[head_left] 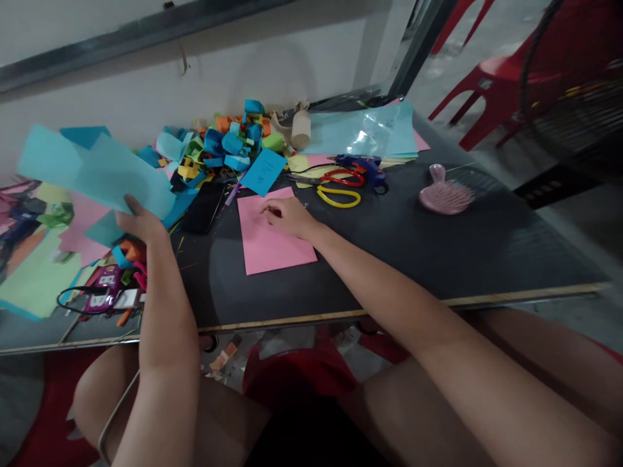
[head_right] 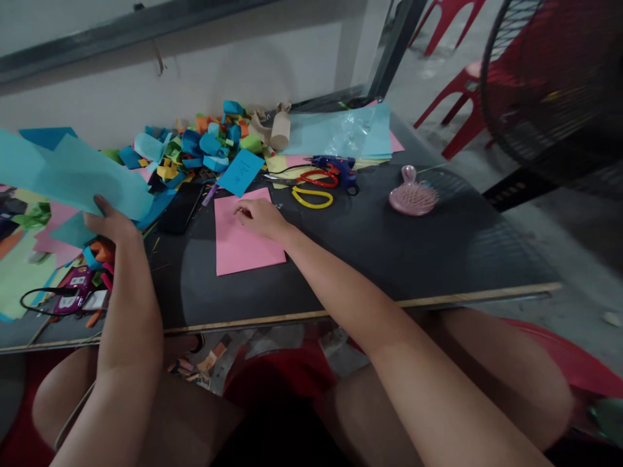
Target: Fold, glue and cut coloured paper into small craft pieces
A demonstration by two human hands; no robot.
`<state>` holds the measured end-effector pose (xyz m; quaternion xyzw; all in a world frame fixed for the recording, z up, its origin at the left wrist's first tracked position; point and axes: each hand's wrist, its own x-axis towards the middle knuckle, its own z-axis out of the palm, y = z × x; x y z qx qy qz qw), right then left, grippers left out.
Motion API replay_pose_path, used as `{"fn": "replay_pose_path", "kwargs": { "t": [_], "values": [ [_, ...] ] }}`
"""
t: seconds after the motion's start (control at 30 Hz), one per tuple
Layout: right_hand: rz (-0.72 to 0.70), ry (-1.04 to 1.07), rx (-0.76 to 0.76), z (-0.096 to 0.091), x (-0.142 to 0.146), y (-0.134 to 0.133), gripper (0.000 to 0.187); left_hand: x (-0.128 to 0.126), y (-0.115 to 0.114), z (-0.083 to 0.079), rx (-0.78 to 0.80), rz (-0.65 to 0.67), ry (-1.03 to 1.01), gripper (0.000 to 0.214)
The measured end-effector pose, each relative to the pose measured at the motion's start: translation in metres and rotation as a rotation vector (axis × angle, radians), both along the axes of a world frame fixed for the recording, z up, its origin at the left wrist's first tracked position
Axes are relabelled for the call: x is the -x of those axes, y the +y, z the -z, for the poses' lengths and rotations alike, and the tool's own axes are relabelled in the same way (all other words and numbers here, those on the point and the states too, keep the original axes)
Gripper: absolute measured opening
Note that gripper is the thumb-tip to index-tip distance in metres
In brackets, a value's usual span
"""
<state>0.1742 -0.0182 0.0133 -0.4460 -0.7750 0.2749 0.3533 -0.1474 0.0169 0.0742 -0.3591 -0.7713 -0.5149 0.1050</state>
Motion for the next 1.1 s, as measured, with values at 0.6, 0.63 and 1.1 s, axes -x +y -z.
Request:
{"fn": "replay_pose_path", "kwargs": {
  "t": [0.6, 0.63, 1.1],
  "values": [
    [0.004, -0.022, 0.013, -0.006, 0.001, -0.005, 0.025, -0.054, -0.014, 0.001, 1.032, 0.205, 0.397, 0.062],
    [0.005, -0.022, 0.014, -0.006, 0.0, -0.004, 0.025, -0.054, -0.013, 0.001, 1.064, 0.184, 0.386, 0.062],
    [0.002, 0.006, -0.001, -0.003, -0.001, -0.005, 0.024, -0.049, -0.024, 0.007, 0.545, 0.196, 0.488, 0.037]
  ]
}}
